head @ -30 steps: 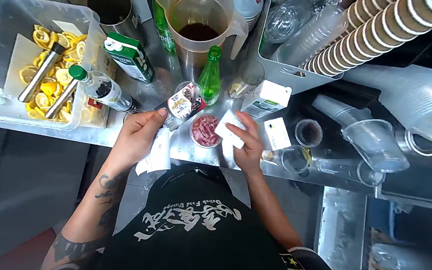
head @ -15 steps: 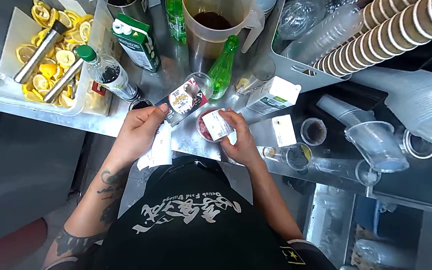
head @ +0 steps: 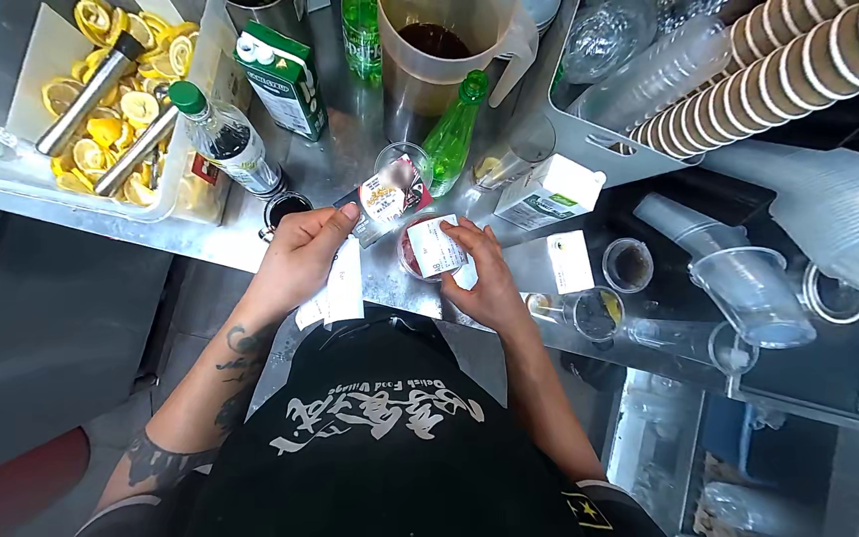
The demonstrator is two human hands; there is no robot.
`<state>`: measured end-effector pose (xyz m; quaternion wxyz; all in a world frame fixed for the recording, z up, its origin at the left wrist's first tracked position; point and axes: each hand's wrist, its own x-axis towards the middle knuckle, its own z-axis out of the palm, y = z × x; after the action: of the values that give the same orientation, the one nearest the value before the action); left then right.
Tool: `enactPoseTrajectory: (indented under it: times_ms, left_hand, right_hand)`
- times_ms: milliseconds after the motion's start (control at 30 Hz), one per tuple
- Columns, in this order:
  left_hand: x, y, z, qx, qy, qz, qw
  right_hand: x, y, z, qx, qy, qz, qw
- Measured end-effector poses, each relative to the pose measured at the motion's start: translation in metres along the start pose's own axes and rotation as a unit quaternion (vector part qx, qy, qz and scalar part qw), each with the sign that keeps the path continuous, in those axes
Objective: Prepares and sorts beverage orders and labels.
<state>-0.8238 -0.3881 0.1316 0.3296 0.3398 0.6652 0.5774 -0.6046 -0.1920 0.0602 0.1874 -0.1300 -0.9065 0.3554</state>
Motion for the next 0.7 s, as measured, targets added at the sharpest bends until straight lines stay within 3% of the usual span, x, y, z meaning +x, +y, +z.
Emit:
enactPoseTrajectory:
  times_ms: [533, 633, 700]
  left_hand:
    - [-0.001, -0.003, 0.005, 0.004, 0.005, -0.011, 1.0]
    - [-0.001, -0.001, 0.006, -0.003, -0.004, -0.016, 1.0]
    - [-0.001, -0.001, 0.006, 0.001, -0.013, -0.01, 1.0]
  right_hand:
    - [-0.001, -0.005, -0.012, 0.027, 0.001, 0.001, 1.0]
    - [0.001, -0.014, -0.021, 0.043, 0.075, 0.033, 0.996]
    - [0.007, -0.018, -0.025, 0.073, 0.162, 0.01, 0.984]
